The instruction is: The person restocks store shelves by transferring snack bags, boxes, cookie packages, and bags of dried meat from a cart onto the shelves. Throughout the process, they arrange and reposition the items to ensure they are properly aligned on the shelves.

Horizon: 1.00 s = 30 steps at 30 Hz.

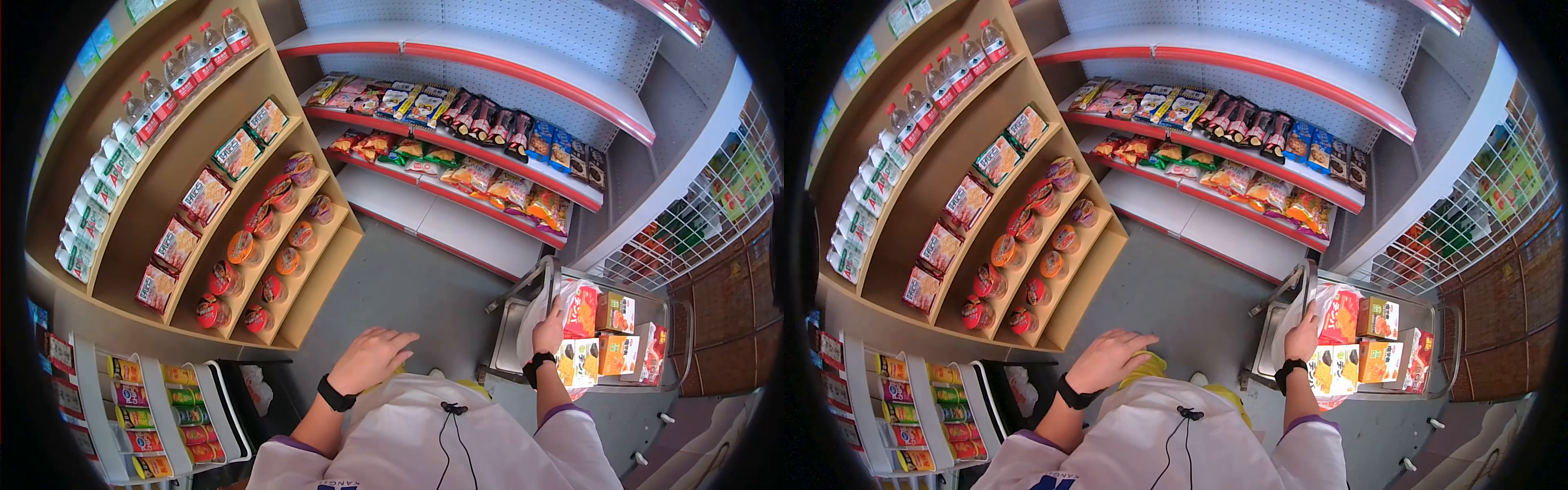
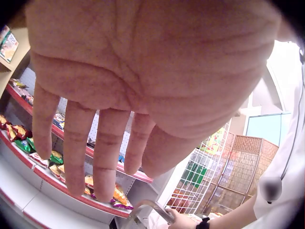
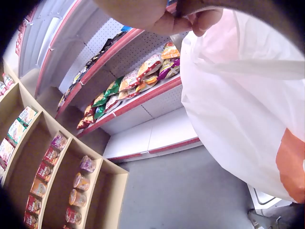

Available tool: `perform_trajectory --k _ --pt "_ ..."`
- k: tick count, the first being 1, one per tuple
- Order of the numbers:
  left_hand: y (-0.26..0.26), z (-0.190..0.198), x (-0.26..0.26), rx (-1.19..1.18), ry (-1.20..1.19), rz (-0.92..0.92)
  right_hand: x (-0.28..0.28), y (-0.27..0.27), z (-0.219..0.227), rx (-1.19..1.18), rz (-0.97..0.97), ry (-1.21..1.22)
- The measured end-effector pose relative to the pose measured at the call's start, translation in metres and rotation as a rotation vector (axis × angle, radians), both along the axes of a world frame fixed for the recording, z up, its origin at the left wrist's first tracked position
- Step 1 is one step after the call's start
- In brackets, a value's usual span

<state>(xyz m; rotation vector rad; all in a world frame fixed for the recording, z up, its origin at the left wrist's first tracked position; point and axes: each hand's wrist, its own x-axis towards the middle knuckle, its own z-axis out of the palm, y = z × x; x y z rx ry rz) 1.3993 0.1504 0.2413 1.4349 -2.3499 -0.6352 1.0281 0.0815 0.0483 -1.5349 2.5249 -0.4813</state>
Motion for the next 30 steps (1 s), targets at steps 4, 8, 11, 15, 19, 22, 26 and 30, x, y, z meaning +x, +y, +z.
perform_trajectory --k 4,8,11,15,19,22,26,30 --pt "0.0001 -0.0017 -0.0013 -0.011 0.002 -0.004 0.0006 0.0017 0.0006 -0.017 0.002 -0.002" --pt "-0.0011 -0.0013 -0.0023 -0.016 0.009 -0.004 0.0006 0.0005 0.0015 -0.023 0.004 0.004" --pt "-0.0016 -0.0017 -0.0019 -0.011 -0.001 -0.012 0.0004 0.0006 0.0023 -0.029 0.011 0.01" --pt "0.0001 -0.0027 -0.0002 -0.017 0.004 0.0 0.0018 0.0014 0.0014 -0.044 0.015 0.006" --pt "0.0001 -0.0043 0.0008 -0.015 0.008 -0.006 0.001 0.001 -0.0002 -0.019 0.008 0.018" --pt "0.0004 -0.0053 0.0013 -0.013 0.002 -0.005 0.0006 0.0011 0.0005 -0.016 0.0 0.012" --pt "0.0024 -0.0034 0.0007 0.039 -0.006 0.025 0.0012 0.0014 0.0024 -0.015 0.008 0.009" --pt "0.003 -0.001 0.0004 0.035 0.019 0.014 0.0007 0.0016 0.0017 -0.033 0.012 -0.008"
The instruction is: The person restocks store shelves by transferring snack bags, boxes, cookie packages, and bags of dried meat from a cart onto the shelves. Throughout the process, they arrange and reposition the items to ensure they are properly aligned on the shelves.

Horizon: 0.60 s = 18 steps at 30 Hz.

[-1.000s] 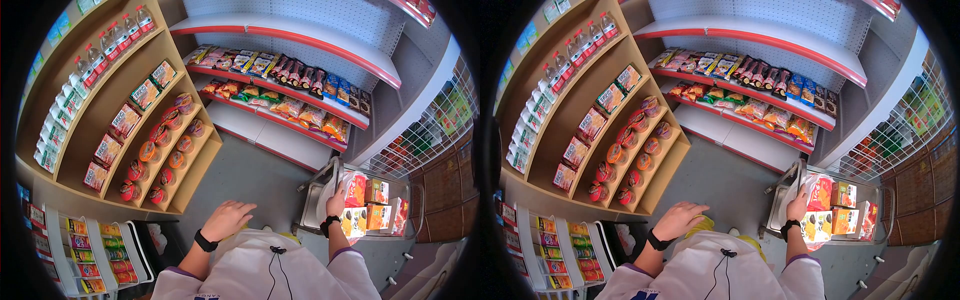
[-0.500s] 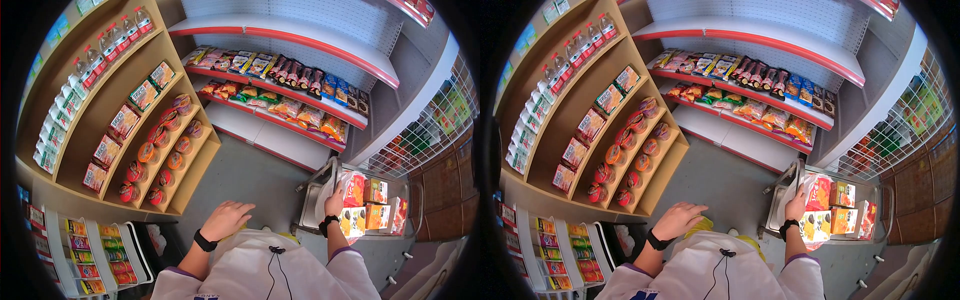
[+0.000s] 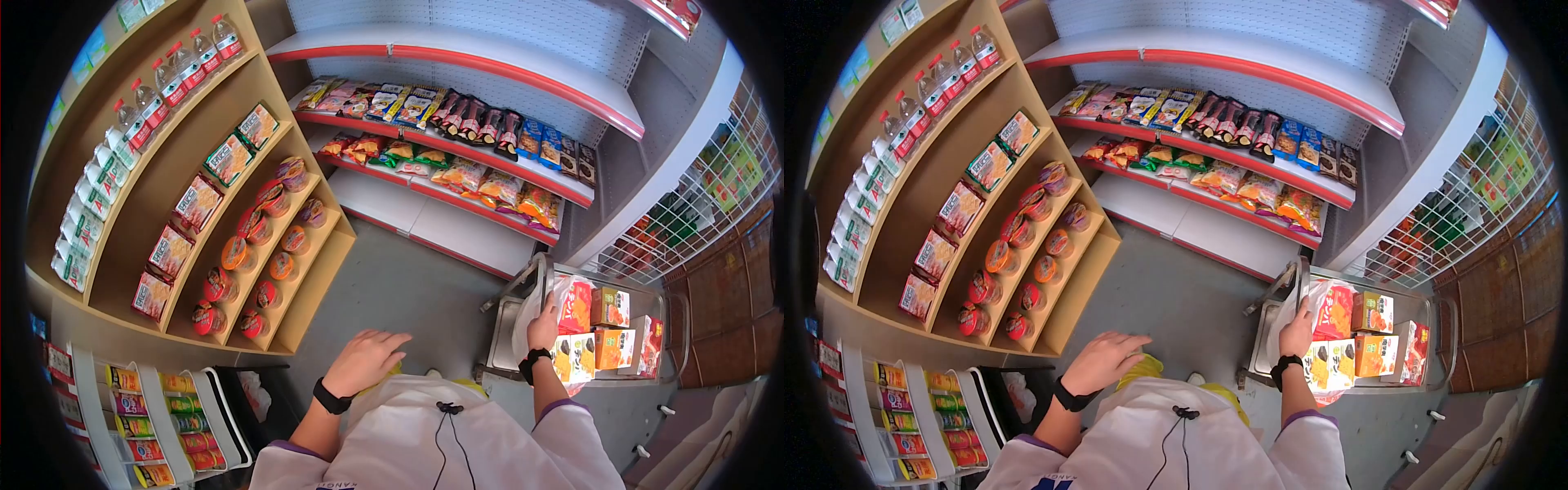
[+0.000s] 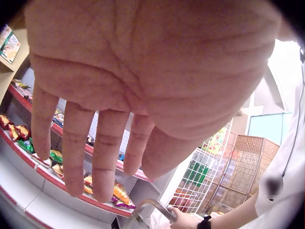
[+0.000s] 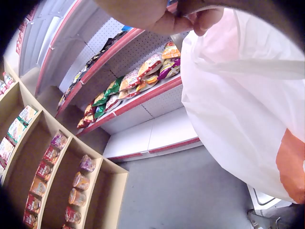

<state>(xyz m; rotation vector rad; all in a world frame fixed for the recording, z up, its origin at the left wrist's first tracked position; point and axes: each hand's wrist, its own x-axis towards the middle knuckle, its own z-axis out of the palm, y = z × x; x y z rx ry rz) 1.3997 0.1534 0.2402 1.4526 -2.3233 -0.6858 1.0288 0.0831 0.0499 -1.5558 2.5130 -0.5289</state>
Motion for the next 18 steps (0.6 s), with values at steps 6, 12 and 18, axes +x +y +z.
perform_trajectory --k 6,12,18 --pt "-0.0002 -0.0037 0.0006 -0.009 -0.04 -0.043 0.0008 0.0008 0.0032 -0.02 -0.01 0.009" --pt "0.0004 -0.0023 -0.0029 -0.045 -0.035 -0.034 -0.0021 0.0001 -0.0021 0.006 -0.006 0.057" --pt "0.0019 -0.0031 -0.0038 -0.025 -0.029 -0.024 -0.0025 0.0021 -0.0015 -0.011 0.008 0.023"
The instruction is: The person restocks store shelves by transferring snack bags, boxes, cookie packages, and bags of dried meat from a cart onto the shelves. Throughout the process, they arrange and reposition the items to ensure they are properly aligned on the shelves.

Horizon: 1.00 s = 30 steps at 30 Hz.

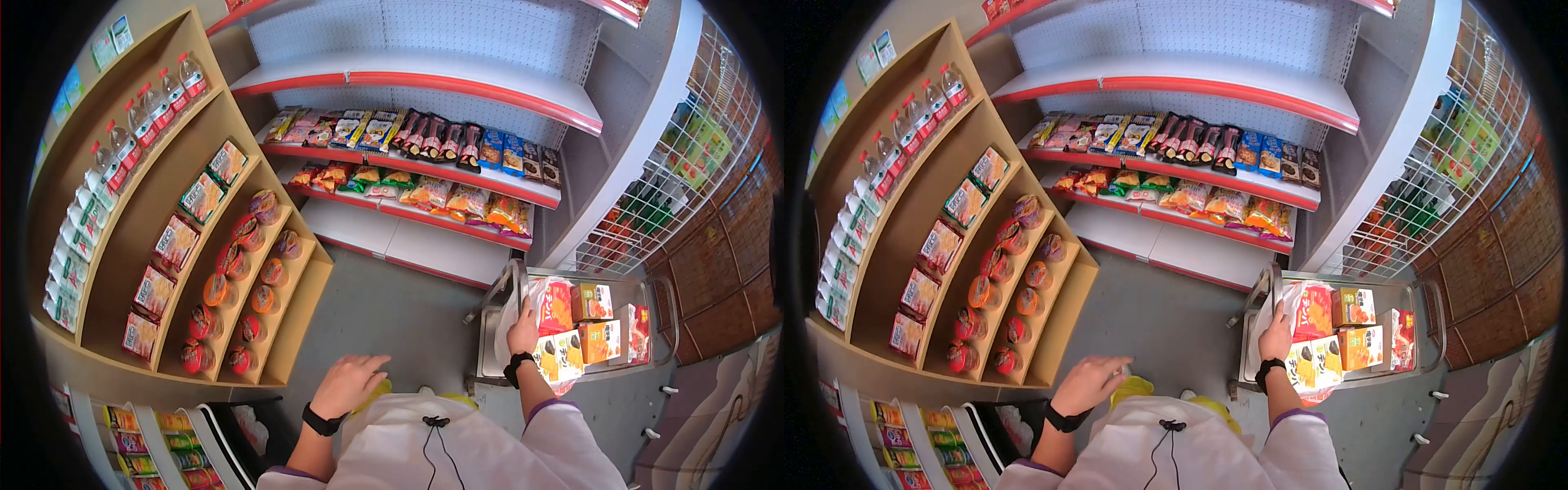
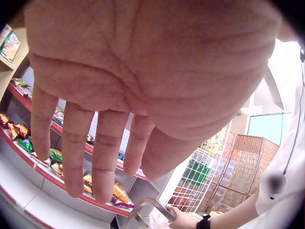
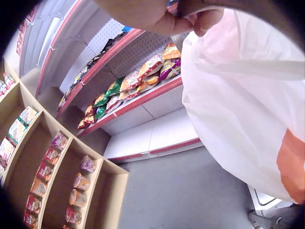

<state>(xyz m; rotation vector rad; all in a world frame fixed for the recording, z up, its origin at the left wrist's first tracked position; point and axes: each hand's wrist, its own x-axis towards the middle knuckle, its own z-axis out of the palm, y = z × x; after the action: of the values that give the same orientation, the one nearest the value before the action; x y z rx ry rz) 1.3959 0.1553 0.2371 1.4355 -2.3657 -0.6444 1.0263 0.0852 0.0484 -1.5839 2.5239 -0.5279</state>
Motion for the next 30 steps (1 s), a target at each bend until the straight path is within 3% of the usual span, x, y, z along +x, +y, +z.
perform_trajectory --k 14,19,22,30 --pt "-0.003 0.0 0.0 0.025 0.005 0.005 0.003 -0.002 0.008 0.026 -0.015 -0.042" --pt "-0.005 -0.009 0.002 -0.049 0.07 -0.023 -0.004 0.002 -0.01 -0.029 0.026 -0.011" --pt "-0.006 -0.009 0.003 0.119 -0.007 -0.004 -0.006 0.0 -0.013 -0.049 0.027 -0.047" --pt "-0.015 -0.006 -0.006 0.085 -0.027 -0.018 -0.003 0.0 -0.003 -0.042 0.005 -0.015"
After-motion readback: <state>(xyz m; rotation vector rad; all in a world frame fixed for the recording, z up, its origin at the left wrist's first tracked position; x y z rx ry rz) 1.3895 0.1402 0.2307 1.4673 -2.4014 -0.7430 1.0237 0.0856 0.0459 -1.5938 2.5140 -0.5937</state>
